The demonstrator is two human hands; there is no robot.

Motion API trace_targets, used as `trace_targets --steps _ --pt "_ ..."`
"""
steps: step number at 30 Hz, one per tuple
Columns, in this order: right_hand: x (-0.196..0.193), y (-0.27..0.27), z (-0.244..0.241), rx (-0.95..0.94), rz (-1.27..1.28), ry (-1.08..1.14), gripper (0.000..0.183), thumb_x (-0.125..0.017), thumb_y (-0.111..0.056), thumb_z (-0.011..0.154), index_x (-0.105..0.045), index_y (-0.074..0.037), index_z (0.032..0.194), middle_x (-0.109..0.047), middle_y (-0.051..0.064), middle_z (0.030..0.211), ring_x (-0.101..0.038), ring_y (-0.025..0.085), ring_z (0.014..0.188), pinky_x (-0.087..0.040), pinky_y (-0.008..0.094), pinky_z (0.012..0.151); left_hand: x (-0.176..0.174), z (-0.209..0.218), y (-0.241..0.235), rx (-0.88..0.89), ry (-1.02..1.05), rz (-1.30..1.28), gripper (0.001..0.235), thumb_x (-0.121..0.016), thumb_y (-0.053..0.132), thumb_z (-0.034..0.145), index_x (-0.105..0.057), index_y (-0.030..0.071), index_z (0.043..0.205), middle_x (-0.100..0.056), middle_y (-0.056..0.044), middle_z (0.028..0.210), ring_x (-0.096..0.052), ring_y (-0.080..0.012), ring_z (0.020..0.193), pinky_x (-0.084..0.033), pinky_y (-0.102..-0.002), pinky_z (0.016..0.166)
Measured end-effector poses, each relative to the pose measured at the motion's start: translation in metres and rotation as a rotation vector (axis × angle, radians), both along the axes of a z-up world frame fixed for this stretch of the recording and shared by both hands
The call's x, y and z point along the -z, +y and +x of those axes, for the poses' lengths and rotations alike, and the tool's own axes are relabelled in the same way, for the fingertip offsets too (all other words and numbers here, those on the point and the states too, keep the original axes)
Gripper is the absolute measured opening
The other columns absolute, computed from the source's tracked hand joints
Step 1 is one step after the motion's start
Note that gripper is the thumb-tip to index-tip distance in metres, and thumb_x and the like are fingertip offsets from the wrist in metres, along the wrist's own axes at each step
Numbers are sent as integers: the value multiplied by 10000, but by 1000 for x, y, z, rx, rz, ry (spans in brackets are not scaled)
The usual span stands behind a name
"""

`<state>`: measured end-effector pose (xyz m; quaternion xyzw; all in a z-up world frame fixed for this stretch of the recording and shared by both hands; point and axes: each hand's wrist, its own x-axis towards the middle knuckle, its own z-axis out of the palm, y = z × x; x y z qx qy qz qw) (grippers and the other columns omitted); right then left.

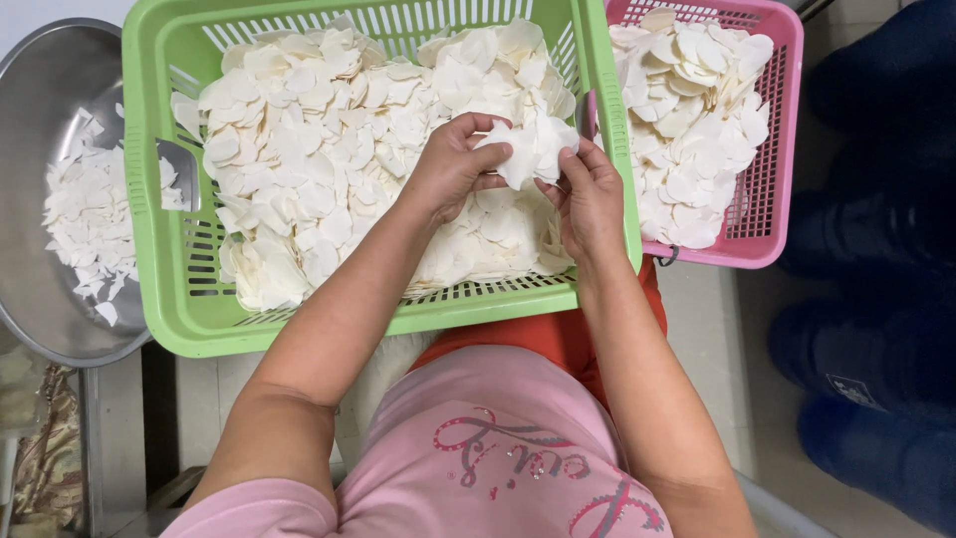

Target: The person sorts white, thin, round food slices from a green basket into a pink basket. They pick up slices by hand, separate them, and transfer them between the containers.

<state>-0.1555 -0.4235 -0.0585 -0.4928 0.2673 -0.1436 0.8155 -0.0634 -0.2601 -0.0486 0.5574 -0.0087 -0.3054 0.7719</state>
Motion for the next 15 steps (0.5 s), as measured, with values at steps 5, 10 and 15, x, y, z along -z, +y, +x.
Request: trace_targets --steps 5,10,15 --pt "-9 1 -1 12 -2 22 228 -649 -150 996 -675 -68 1207 -735 55 988 -773 159 838 -714 314 752 -5 -4 0 -42 115 -87 399 -698 25 893 -591 -22 1274 -740 -200 1079 -788 -316 888 -706 -430 770" --pt "34 -20 7 -69 389 3 274 -548 -247 1062 -610 -52 1245 -721 194 1210 -739 366 1095 -622 565 970 10 -14 -13 -16 122 -141 446 -498 46 1026 -431 -26 1460 -651 -283 1270 -684 -413 1155 -616 -511 950" --pt "7 -13 4 -82 550 16 367 -489 -300 1078 -569 -25 1308 -682 216 1305 -693 384 1164 -574 570 1018 30 -15 -17 -24 -124 22 373 -499 114 1052 -470 -22 1397 -689 -209 1159 -710 -276 1067 -618 -435 942"
